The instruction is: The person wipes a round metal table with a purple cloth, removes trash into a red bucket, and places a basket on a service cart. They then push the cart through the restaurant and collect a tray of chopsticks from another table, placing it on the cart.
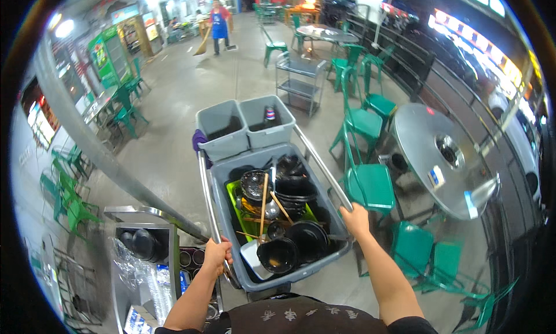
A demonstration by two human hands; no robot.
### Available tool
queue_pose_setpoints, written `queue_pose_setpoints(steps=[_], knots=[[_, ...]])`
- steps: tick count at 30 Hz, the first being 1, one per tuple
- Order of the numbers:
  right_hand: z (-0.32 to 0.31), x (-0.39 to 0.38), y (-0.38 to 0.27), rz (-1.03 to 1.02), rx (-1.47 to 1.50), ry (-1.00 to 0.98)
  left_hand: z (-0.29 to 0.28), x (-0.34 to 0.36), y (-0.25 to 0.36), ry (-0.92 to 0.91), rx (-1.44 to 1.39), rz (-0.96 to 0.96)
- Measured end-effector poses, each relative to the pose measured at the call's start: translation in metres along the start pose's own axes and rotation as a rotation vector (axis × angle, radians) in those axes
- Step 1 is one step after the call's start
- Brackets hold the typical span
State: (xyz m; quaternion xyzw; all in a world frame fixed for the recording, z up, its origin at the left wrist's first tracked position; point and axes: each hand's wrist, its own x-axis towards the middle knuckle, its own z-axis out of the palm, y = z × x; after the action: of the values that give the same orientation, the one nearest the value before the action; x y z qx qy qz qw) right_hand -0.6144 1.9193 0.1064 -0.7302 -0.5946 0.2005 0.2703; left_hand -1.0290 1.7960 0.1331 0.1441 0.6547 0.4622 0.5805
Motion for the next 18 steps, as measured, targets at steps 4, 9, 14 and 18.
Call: queue_pose_setpoints(steps=[4, 9, 14, 18], knots=[[0.003, -0.009, -0.014, -0.022, -0.004, 0.025, -0.009, 0.001, 0.006, 0.053, -0.004, 0.001], [0.007, -0.028, 0.006, -0.061, 0.005, 0.137, 0.0, 0.013, 0.033, -0.046, 0.146, 0.077], [0.029, -0.042, -0.002, -0.024, 0.055, 0.148, -0.025, 0.053, 0.044, -0.097, 0.161, 0.184], [0.059, -0.072, -0.009, 0.071, 0.18, 0.131, -0.051, 0.094, 0.073, 0.074, 0.647, 0.328]])
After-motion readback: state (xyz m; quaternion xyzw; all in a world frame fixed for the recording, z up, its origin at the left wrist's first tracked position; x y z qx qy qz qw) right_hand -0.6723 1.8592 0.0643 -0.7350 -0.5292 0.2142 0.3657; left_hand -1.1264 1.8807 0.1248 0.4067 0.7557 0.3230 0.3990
